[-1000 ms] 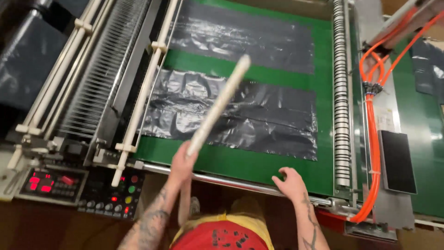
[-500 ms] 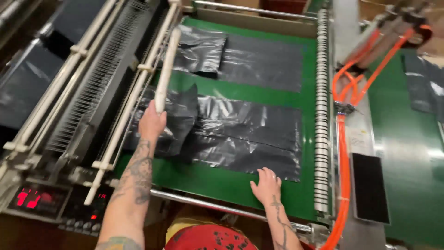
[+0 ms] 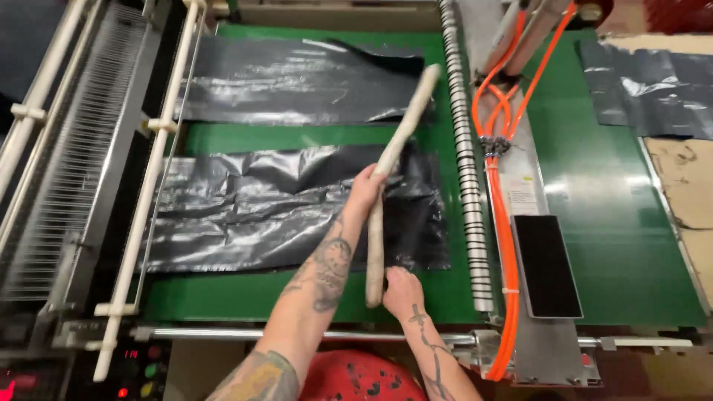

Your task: Operating a bag cutting machine by using a stick to guide and flatten plastic bags on a conveyor belt.

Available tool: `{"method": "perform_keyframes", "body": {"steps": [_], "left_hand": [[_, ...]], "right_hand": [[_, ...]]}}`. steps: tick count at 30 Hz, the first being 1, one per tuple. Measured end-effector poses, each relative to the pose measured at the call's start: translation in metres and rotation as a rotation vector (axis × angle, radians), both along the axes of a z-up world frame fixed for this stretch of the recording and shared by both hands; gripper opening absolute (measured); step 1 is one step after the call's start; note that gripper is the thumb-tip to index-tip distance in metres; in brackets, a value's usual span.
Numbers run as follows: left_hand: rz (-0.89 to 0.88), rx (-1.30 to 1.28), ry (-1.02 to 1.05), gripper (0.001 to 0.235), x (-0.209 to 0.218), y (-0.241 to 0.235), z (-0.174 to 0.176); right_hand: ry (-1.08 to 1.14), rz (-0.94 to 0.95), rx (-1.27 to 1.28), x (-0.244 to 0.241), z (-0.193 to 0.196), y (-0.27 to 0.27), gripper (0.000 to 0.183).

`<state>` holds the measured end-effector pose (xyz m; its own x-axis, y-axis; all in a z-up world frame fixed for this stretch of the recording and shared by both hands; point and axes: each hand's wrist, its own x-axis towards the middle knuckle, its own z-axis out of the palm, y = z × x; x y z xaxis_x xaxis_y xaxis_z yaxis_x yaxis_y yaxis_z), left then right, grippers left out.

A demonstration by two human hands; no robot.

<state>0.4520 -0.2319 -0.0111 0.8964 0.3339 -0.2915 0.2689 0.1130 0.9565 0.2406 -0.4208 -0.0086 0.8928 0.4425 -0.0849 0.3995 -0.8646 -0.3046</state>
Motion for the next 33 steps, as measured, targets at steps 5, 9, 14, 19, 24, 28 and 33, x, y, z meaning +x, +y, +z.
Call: {"method": "perform_keyframes", "body": {"steps": [5, 9, 14, 19, 24, 28, 33], "left_hand": [[0.013, -0.168, 0.025, 0.052, -0.115, 0.082, 0.087], [-0.129, 0.517, -0.008, 0.062, -0.262, 0.138, 0.144], [-0.009, 0.936, 0.189, 0.063, -0.388, 0.175, 0.094], [0.268, 1.357, 0.028, 0.058, -0.395, 0.208, 0.061], [0.432, 1.675, 0.020, 0.064, -0.358, 0.260, 0.046], [0.499, 1.820, 0.063, 0.072, -0.318, 0.302, 0.051], [0.452, 1.495, 0.212, 0.066, -0.231, 0.318, 0.072]], "right_hand": [[-0.138, -0.005, 0.322, -0.001, 0.005, 0.007, 0.013], [-0.140, -0.031, 0.263, -0.005, 0.019, 0.012, 0.033], [0.275, -0.059, -0.069, 0.001, 0.024, 0.017, 0.066], [0.298, -0.046, -0.128, -0.001, 0.020, 0.015, 0.063], [0.251, -0.030, -0.109, 0.001, 0.002, 0.010, 0.061], [0.198, -0.032, -0.109, 0.002, -0.009, 0.010, 0.062], [0.175, -0.026, -0.094, 0.003, -0.009, 0.008, 0.058]]}}
